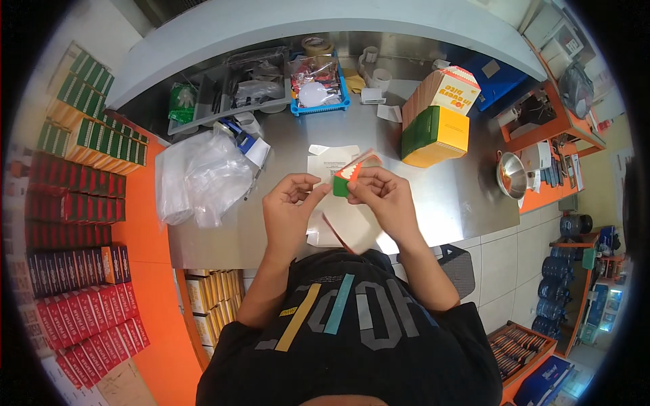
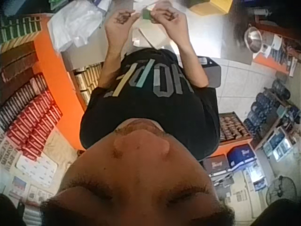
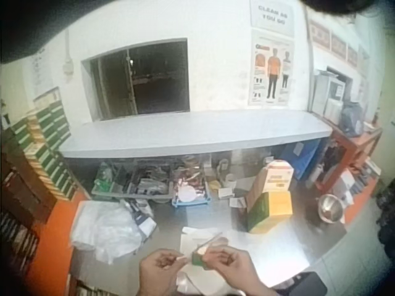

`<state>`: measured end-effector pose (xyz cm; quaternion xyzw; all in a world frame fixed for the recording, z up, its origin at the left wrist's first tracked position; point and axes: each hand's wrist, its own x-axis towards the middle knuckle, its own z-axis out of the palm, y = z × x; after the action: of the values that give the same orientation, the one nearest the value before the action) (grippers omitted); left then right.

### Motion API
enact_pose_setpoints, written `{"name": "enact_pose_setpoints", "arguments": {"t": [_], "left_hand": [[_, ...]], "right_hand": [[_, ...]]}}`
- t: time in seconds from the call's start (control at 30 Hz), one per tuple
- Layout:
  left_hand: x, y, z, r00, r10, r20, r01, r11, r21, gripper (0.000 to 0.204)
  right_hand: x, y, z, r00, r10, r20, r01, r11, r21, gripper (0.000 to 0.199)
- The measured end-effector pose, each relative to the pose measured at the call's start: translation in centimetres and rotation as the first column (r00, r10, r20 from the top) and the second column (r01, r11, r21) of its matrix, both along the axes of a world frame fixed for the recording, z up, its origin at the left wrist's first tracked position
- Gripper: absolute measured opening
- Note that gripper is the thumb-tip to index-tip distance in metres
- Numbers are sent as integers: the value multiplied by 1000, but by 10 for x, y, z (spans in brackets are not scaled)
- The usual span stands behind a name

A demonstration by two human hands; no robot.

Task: The person assembles cardboard boxes by hand by folding various pre-cut flaps and securing them together. The boxes are then stacked on a metal counter near several other identical flat box templates.

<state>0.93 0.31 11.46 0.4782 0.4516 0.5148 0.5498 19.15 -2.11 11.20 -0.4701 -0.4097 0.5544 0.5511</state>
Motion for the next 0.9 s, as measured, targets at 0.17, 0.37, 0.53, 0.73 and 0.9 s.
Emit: {"name": "enact_pose_setpoints", "arguments": {"t": [0.17,0.37,0.53,0.73,0.9], "left_hand": [[5,-4,-6,990,99,-105,-72,970,232,18],[6,-3,-3,998,12,58,-29,947,319,20],[5,-6,1,997,-16,81,-5,969,249,19],[5,-4,-2,999,-46,25,36,950,311,23],[10,-5,-5,997,4,-81,30,912,409,30]], "right_hand": [[-34,-10,5,874,-317,368,172,911,376,13],[-31,-6,-7,980,-114,-160,133,984,117,14],[-22,-7,-4,996,0,-93,13,991,133,13],[-24,-8,-6,995,-91,30,79,954,290,13],[-33,-9,-6,973,-225,40,197,913,356,10]]}}
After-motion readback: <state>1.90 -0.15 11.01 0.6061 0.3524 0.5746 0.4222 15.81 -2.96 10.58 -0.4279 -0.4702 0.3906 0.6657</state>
